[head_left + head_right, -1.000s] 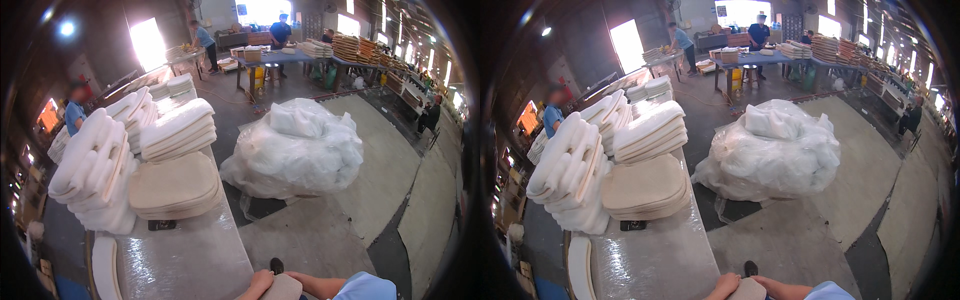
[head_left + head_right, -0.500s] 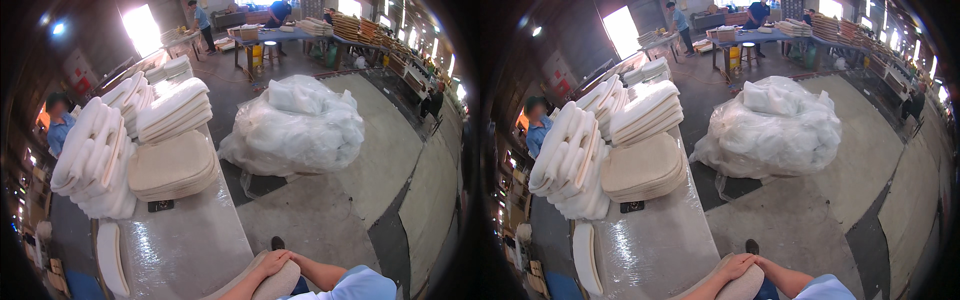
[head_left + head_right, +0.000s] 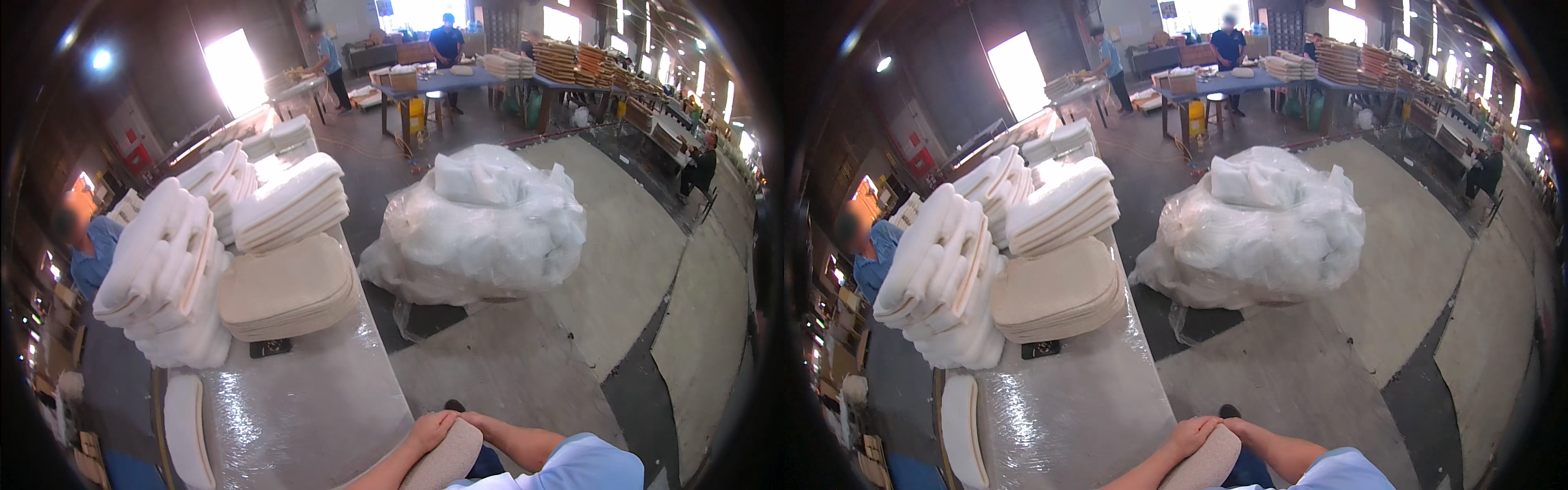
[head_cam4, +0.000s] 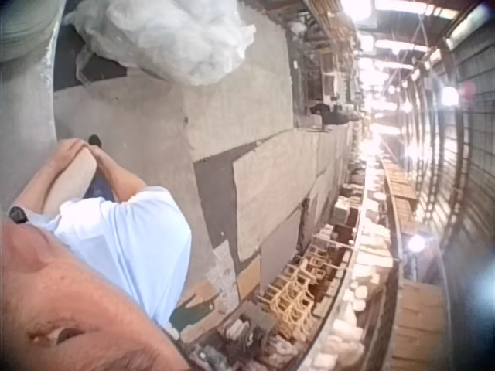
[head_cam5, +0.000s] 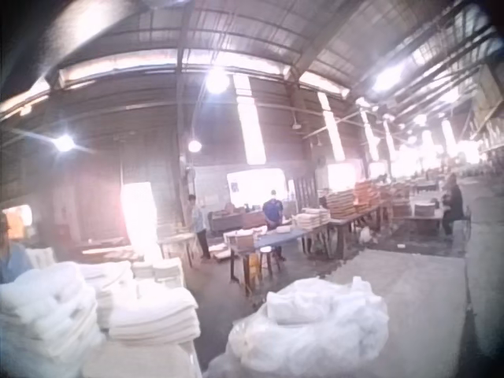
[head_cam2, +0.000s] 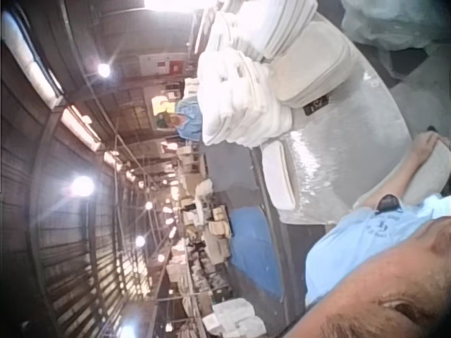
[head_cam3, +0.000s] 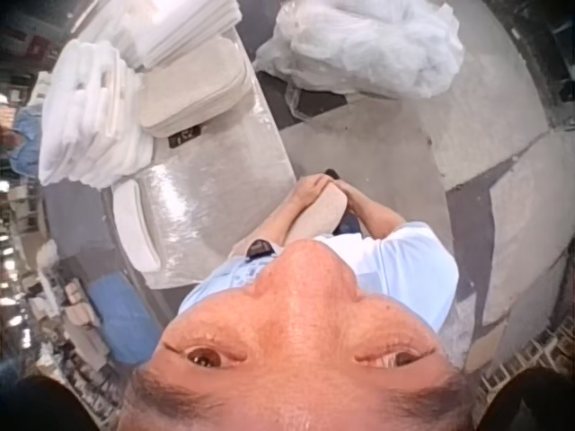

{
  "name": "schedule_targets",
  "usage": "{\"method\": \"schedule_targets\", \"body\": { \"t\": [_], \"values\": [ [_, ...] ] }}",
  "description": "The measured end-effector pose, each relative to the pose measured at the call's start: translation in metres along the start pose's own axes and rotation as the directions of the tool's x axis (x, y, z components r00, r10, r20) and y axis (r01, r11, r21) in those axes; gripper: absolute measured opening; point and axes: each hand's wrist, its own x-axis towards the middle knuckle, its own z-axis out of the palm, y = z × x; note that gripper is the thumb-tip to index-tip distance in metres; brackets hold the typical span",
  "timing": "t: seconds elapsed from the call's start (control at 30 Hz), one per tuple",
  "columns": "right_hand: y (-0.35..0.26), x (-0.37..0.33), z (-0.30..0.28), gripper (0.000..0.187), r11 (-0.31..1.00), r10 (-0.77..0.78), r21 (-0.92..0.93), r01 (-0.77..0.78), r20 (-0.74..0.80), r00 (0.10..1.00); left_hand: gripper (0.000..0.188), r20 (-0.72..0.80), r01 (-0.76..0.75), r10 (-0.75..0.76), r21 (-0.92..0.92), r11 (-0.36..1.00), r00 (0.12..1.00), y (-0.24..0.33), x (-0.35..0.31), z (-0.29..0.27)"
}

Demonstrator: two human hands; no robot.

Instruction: The person folds beige cushion covers on a table, aligns edges, and stacks them. Another worker across the table performs similar folding. The person occasionally picks up and places folded covers into a pile.

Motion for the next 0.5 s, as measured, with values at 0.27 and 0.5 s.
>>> {"method": "schedule_targets", "body": {
  "t": [0.27, 0.5],
  "values": [
    [-0.143, -0.101, 0.032, 0.085, 0.402, -0.845, -0.693, 0.599, -0.029, 0.533, 0.049, 0.164, -0.007, 0.005, 0.015, 1.0, 0.986, 0.006, -0.168, -0.059],
    [-0.243, -0.171, 0.054, 0.065, 0.182, -0.915, -0.6, 0.779, 0.186, 0.357, 0.059, -0.143, 0.409, -0.391, 0.126, 0.904, 0.909, -0.019, -0.32, -0.082]
  ]
}}
